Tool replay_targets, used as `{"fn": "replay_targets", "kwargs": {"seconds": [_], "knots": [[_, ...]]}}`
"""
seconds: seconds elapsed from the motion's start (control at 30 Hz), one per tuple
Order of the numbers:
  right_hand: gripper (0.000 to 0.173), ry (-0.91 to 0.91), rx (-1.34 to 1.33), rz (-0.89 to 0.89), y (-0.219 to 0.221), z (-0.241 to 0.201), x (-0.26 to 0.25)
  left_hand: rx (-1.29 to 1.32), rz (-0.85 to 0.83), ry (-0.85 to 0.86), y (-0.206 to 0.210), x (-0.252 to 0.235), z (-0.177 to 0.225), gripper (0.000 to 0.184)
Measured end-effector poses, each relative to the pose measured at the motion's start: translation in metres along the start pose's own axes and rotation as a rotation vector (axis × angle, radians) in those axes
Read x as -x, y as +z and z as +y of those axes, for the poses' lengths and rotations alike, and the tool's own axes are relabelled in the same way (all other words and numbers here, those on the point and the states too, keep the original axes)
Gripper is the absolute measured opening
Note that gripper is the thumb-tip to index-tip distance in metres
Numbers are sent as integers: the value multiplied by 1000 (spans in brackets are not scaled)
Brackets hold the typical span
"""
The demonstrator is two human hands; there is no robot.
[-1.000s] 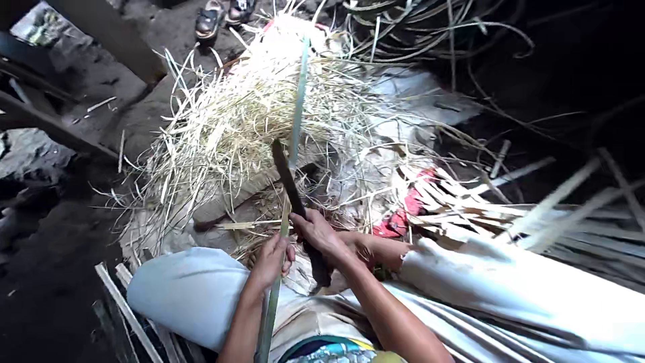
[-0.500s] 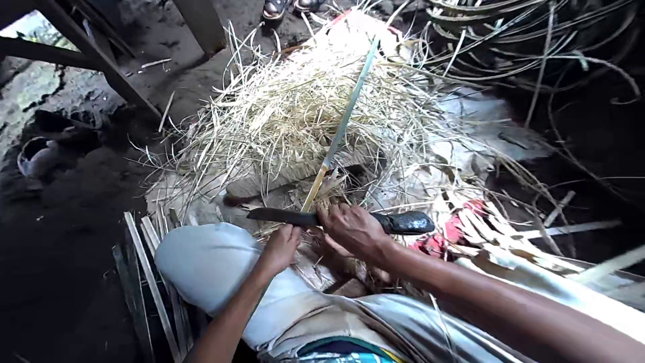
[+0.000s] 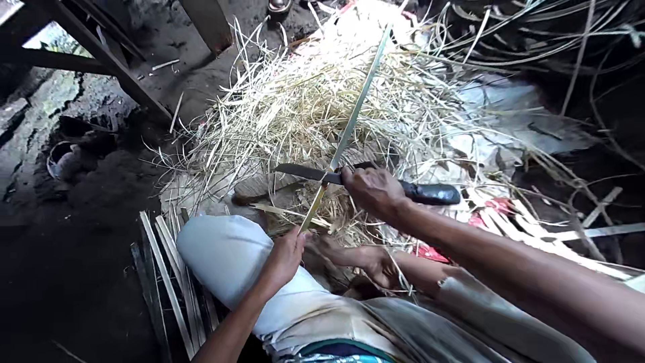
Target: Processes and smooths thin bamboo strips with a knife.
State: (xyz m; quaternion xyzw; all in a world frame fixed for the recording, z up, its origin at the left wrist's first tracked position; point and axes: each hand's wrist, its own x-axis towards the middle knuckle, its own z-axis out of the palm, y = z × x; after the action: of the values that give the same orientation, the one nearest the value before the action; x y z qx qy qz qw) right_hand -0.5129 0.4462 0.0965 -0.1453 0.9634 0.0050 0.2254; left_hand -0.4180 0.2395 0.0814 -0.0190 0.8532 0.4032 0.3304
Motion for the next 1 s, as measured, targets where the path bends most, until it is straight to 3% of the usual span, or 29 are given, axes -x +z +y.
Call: {"fn": "replay_targets", "kwargs": {"seconds": [0.1,0.17,0.27,0.4,0.57,0.73,0.87,1.0], "knots": [[23,-182,52,28,14,-9,17,12,2,-21,2,1,1,39],[26,-136,3,-65,7,0,9,27,-7,-39,4,9,3,38],[27,-9,-39,-33,-1,11,-5,55,5,-52,7,9,6,39],[31,-200,31,-113,6,3,11,33,11,-70,14,9,11,40],[19,38,-36,35,4,53,-22,103,-1,-74,29,28,17,38],[34,-117,-69,-143,21,33,6,149,25,-126,49,38,9,37],[25,-16,-121,-37,42,50,-5,161,44,-168,69,63,-3,36],[31,-215,-115,-6,57,36,31,32,116,-153,80,78,-4,35]]}}
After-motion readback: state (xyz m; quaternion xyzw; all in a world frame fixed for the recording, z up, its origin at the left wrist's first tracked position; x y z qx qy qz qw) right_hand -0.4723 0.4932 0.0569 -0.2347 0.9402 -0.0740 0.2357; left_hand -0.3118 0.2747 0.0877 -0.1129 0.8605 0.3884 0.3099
